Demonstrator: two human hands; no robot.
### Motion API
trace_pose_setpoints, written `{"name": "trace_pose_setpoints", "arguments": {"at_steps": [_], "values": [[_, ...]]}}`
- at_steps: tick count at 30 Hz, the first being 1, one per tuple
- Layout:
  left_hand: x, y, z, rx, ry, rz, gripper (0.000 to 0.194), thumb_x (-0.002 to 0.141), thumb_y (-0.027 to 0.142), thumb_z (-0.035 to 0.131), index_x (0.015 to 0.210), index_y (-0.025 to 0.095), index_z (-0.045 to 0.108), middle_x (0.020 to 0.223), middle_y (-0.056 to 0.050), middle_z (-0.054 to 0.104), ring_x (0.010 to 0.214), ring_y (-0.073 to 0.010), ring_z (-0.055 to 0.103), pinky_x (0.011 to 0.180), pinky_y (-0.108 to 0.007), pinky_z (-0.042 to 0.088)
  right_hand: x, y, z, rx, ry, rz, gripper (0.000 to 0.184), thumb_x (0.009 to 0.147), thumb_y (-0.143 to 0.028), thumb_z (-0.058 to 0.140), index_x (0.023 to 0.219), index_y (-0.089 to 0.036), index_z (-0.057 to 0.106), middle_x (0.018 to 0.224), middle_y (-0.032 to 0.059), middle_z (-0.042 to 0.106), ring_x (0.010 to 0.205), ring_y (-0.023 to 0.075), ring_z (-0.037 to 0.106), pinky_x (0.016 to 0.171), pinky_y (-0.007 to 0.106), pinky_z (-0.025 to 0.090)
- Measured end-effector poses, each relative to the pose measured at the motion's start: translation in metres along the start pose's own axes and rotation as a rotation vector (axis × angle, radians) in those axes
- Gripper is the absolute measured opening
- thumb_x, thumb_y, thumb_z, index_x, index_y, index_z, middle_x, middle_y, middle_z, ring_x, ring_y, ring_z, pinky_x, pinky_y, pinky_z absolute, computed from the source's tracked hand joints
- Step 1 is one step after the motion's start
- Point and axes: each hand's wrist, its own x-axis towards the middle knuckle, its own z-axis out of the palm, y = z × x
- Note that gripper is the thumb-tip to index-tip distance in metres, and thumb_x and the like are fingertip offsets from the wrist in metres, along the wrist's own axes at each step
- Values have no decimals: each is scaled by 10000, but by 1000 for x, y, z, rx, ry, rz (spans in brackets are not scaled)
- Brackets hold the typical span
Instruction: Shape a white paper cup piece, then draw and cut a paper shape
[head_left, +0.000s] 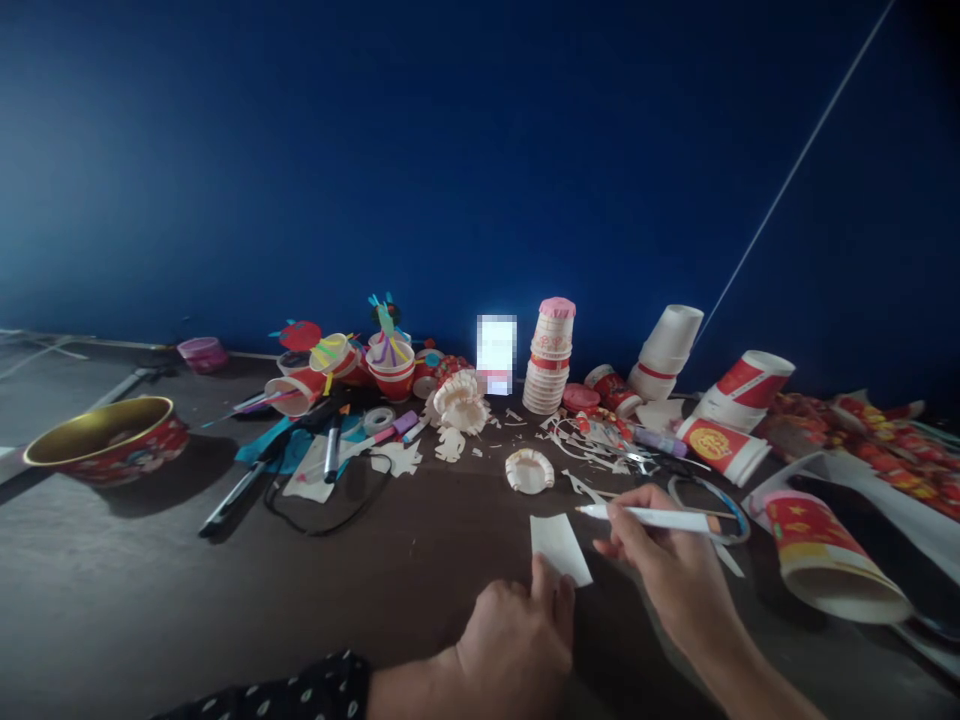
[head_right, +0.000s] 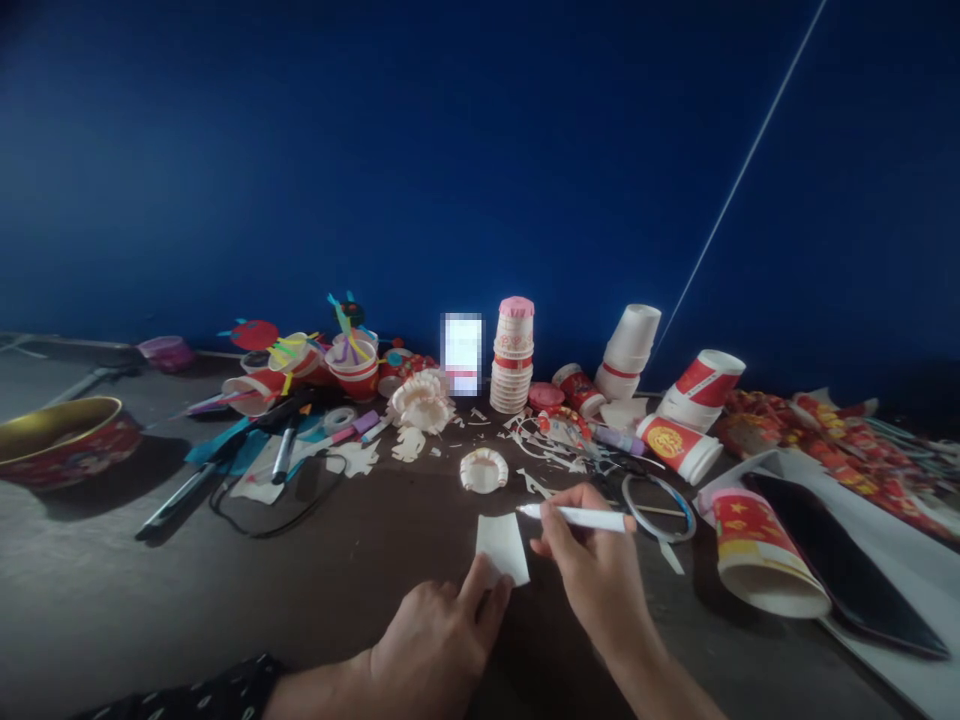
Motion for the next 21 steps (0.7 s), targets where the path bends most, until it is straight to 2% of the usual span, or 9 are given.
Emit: {"name": "trace_pose_setpoints", "arguments": {"at_steps": [4,7,13,17,21], "values": [[0,0,-3,-30,-54,-16,419,894,200,313,1299,106,358,1241,-281,431,671,-219,635,502,-314,493,-7,6,3,-88,-123,-15,214,733,-389,564,747,-176,561,603,0,593,537,135,567,540,245,500],[0,1,-1,-31,-56,-34,434,894,219,320,1316,120,343,1238,-294,428,678,-233,639,504,-320,495,-7,12,7,-178,-161,-21,239,746,-419,528,710,-183,547,594,8,605,541,152,586,521,238,487],[1,2,-2,-50,-53,-47,413,888,216,331,1289,138,394,1228,-293,439,683,-247,642,511,-338,499,0,22,8,-272,-112,-37,256,782,-461,473,710,-215,481,553,1,586,545,180,618,524,253,484],[1,0,-6,-53,-80,-36,424,879,192,338,1295,120,382,1240,-289,431,716,-254,642,523,-333,501,2,25,8,-347,-113,-65,248,802,-461,445,734,-223,470,550,6,593,553,186,632,528,255,485],[1,-1,-6,-50,-81,-19,448,873,212,348,1308,108,360,1251,-304,409,705,-264,640,507,-341,495,3,22,10,-376,-119,-34,251,804,-468,430,748,-225,464,598,14,622,561,185,647,515,247,481]]}}
